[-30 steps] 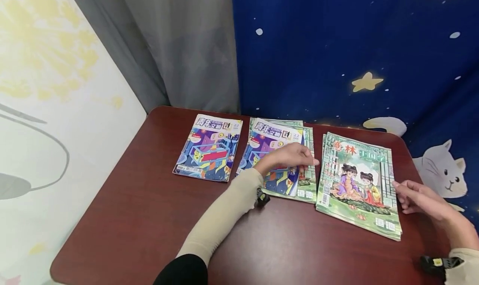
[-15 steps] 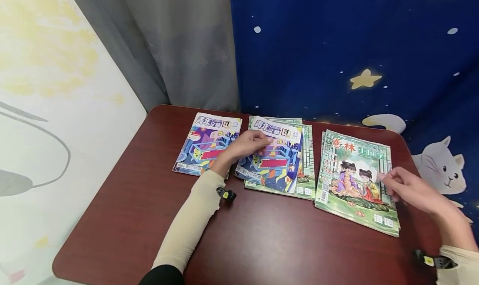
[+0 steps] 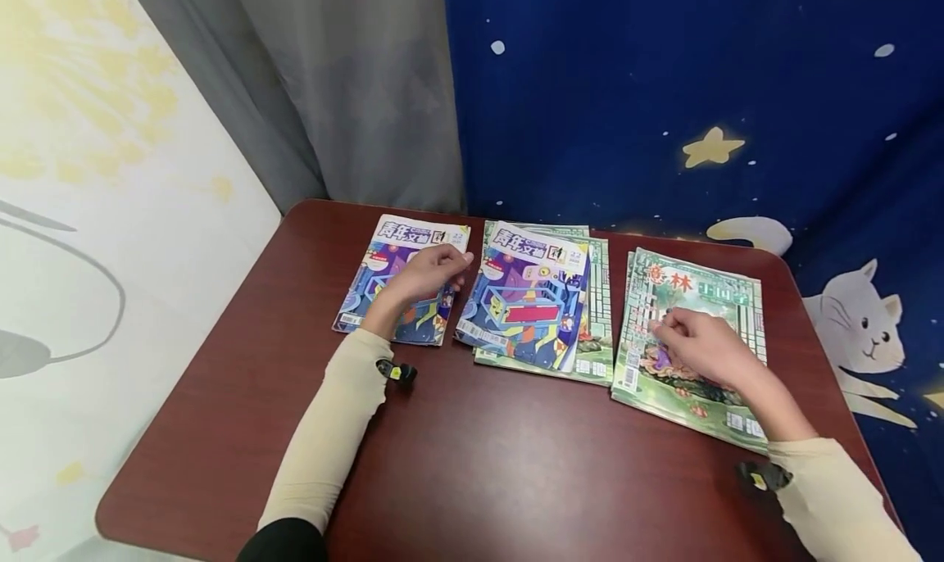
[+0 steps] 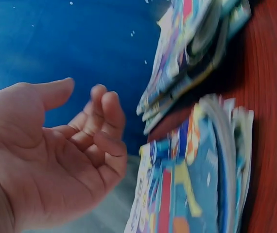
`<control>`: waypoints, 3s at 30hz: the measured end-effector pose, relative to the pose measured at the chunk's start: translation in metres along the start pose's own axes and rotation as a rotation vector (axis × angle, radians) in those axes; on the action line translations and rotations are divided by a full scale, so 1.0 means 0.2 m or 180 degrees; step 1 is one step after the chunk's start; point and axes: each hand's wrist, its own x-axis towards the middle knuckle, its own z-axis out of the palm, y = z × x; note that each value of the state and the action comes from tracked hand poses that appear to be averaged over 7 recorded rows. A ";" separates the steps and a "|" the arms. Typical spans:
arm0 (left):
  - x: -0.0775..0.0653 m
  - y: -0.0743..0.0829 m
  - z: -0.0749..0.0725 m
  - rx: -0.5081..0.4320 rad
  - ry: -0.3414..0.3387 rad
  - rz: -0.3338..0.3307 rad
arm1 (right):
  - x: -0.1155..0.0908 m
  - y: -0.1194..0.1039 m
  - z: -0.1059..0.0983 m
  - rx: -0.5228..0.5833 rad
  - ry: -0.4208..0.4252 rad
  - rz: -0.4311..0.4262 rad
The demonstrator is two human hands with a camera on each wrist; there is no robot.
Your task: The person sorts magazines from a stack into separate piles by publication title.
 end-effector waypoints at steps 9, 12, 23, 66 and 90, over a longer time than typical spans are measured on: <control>0.07 -0.02 -0.07 0.0416 -0.0083 -0.0220 | 0.18 -0.14 0.14 0.0165 0.0076 -0.0262; 0.08 -0.03 -0.07 0.0525 -0.0223 -0.0210 | 0.24 -0.19 0.19 0.0220 0.0081 -0.0333; 0.15 -0.05 -0.03 0.0972 -0.0456 -0.0123 | 0.40 -0.31 0.27 -0.0292 0.0007 -0.0035; 0.11 0.00 0.21 0.1862 0.0053 0.0192 | 0.52 -0.33 0.29 -0.0099 -0.0264 0.0235; 0.01 -0.05 0.21 -0.0297 -0.0041 0.0773 | 0.45 -0.27 0.34 0.0173 0.0319 0.0063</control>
